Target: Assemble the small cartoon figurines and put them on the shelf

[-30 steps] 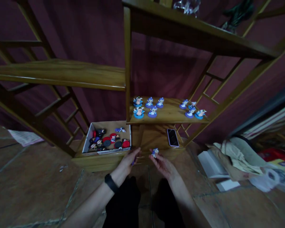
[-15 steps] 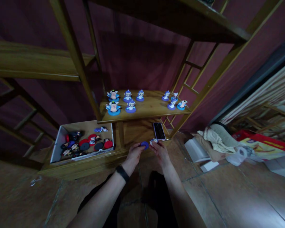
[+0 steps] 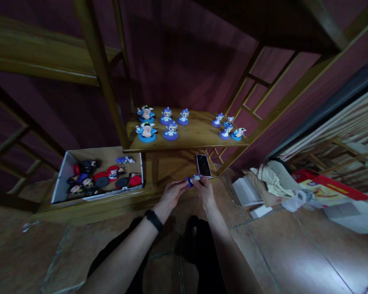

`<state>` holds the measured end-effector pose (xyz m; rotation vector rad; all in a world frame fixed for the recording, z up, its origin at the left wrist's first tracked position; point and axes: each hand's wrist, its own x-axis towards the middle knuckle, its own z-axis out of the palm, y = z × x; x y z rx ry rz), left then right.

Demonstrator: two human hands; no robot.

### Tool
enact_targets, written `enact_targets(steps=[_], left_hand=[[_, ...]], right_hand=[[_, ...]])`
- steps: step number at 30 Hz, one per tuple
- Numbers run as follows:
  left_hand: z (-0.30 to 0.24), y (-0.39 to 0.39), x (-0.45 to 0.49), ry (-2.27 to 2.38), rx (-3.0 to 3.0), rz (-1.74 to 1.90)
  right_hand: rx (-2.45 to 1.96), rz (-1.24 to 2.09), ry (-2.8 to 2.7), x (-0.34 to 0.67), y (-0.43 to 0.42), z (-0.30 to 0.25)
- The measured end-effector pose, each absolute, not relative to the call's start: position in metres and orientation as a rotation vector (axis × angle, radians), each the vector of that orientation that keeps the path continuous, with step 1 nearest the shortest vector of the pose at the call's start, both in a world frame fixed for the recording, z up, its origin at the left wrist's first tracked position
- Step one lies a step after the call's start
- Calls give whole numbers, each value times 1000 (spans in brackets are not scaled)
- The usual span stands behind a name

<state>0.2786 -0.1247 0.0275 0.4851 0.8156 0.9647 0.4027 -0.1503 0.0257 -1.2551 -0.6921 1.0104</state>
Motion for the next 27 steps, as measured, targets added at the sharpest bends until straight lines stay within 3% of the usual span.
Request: enact_targets(steps=[27], left_hand=[[17,-125,285,891,504,999]], right_hand=[[-1358,895,-893,403,-148,8]])
